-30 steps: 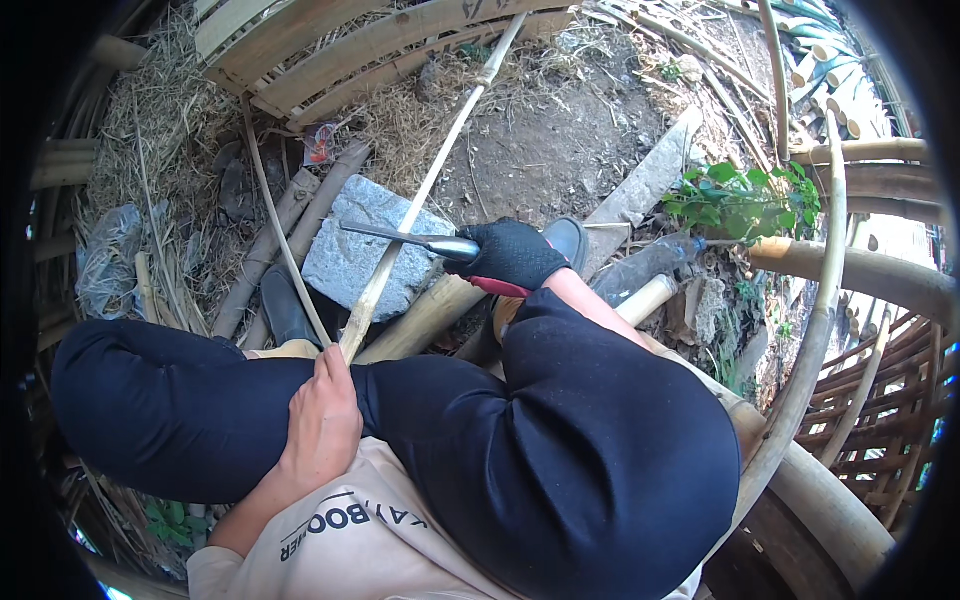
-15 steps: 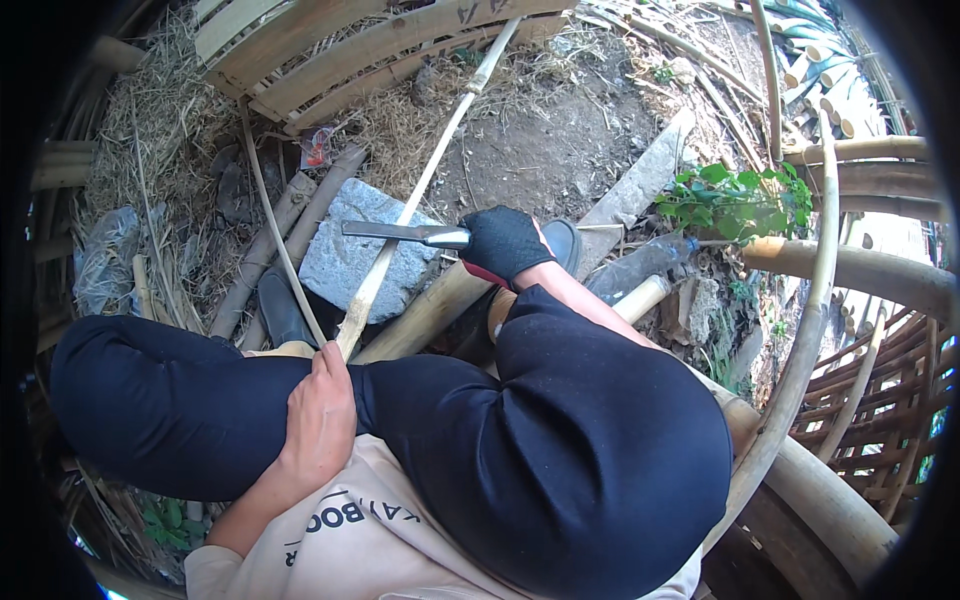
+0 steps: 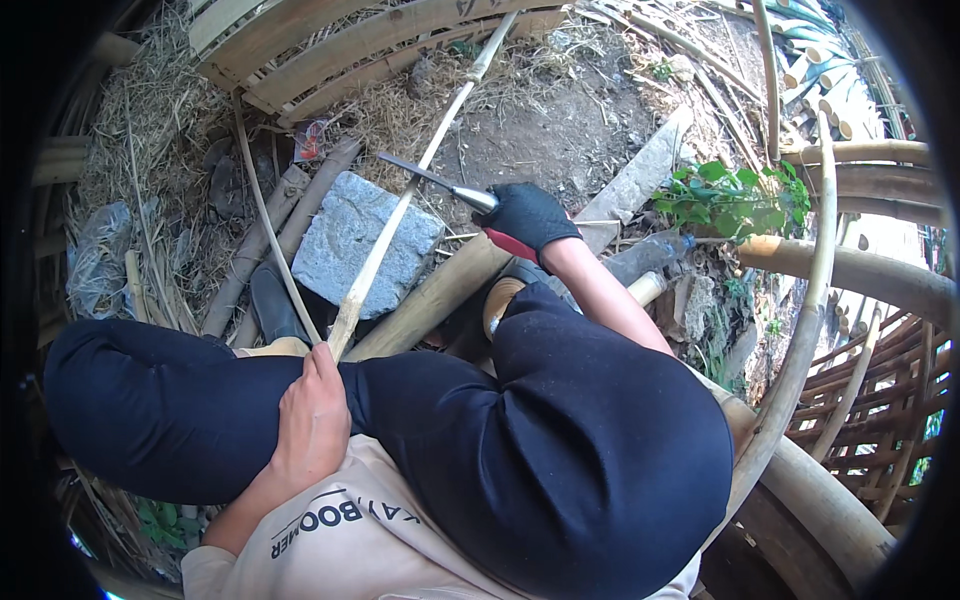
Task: The person shaves a piece of bamboo using a blade while holding the wood steady by hand against their leg.
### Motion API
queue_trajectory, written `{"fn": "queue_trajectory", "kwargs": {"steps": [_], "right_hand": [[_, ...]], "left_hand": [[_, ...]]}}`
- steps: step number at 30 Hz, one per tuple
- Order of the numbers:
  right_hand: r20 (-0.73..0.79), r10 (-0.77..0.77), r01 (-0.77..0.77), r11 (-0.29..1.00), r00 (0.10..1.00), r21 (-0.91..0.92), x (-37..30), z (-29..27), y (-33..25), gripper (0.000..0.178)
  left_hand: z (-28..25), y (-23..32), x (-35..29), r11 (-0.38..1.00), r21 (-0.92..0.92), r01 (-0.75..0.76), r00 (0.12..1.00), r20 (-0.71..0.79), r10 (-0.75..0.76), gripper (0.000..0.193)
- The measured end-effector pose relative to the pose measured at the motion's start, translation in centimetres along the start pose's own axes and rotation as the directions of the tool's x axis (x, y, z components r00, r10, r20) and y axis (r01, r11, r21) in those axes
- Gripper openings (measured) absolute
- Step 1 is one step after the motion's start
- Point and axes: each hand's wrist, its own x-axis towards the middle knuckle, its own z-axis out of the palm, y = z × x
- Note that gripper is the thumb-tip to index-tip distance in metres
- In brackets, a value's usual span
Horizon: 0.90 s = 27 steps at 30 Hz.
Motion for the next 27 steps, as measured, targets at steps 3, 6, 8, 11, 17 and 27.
{"fn": "queue_trajectory", "kwargs": {"steps": [3,6,8,11,17,27], "right_hand": [[0.142,-0.170,0.152,0.980,0.975,0.126,-1.2,1.6,-1.8,0.036],[0.130,-0.225,0.216,0.973,0.966,0.086,-1.1,2.6,-2.0,0.035],[0.122,-0.202,0.200,0.979,0.972,0.025,-0.9,2.0,-2.3,0.031],[0.098,-0.182,0.190,0.979,0.978,-0.072,-0.1,1.7,-2.4,0.027],[-0.095,-0.024,0.018,0.998,0.995,-0.064,3.4,1.8,1.5,0.030],[-0.022,0.090,-0.089,0.995,0.996,0.044,2.8,-1.1,2.6,0.039]], "left_hand": [[0.4,-0.1,0.0,1.000,0.030,-0.008,1.000,-0.009,0.008,0.014],[0.6,-0.3,0.0,0.999,0.032,-0.014,1.000,-0.018,0.015,0.014],[0.7,-0.3,0.1,0.999,0.035,-0.011,1.000,-0.013,0.011,0.014],[0.5,-0.4,0.2,1.000,-0.024,0.014,1.000,0.021,-0.014,0.016],[-0.1,-0.4,0.1,0.997,-0.076,-0.001,1.000,0.028,0.004,0.018],[-0.4,-0.1,0.1,0.979,-0.190,0.072,0.996,0.063,-0.061,0.018]]}}
